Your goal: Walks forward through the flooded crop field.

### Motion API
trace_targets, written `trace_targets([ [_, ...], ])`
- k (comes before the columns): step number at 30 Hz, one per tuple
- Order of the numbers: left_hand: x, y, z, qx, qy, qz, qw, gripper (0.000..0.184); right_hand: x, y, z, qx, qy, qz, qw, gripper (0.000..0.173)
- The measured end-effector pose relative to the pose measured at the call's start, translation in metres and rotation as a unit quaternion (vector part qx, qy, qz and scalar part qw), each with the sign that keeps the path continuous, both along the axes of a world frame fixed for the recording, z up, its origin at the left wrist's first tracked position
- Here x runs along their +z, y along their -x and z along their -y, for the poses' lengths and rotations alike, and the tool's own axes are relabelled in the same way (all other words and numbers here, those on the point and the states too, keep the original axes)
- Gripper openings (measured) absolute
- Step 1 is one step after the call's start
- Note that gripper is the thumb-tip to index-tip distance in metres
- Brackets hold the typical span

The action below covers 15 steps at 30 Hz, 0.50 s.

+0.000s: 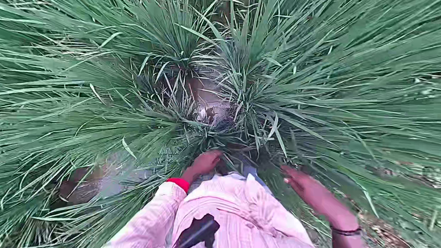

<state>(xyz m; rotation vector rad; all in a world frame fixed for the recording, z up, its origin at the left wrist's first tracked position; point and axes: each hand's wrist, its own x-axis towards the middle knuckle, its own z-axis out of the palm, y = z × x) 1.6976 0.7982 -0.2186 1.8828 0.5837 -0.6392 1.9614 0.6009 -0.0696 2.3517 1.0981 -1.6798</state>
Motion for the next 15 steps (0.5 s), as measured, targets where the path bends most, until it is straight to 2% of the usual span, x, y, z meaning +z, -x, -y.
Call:
trace_targets([
  [2,-0.022,-0.040,-0.001,-0.061,-0.031,0.053,0.996,0.039,0.003,-0.022,-0.009,0.014,0.011,0.004,1.000,0.044],
  [5,-0.032,-0.066,-0.034,-0.141,-0.088,-0.071,0.984,0.046,0.016,-0.050,-0.027,0.037,0.007,0.016,0.999,0.044],
  [7,-0.038,-0.048,-0.062,-0.097,-0.118,-0.178,0.972,0.055,0.023,-0.067,-0.039,0.042,-0.022,0.028,0.998,0.042],
  [10,-0.035,0.004,-0.080,-0.019,-0.121,-0.299,0.947,0.065,0.025,-0.089,-0.057,0.053,-0.010,0.036,0.998,0.043],
  [13,-0.035,0.052,-0.072,0.042,-0.079,-0.352,0.932,0.054,0.019,-0.104,-0.076,0.071,-0.003,0.035,0.997,0.044],
  [15,-0.035,0.061,-0.060,0.102,-0.032,-0.345,0.932,0.045,0.015,-0.110,-0.093,0.092,-0.008,0.025,0.995,0.045],
])
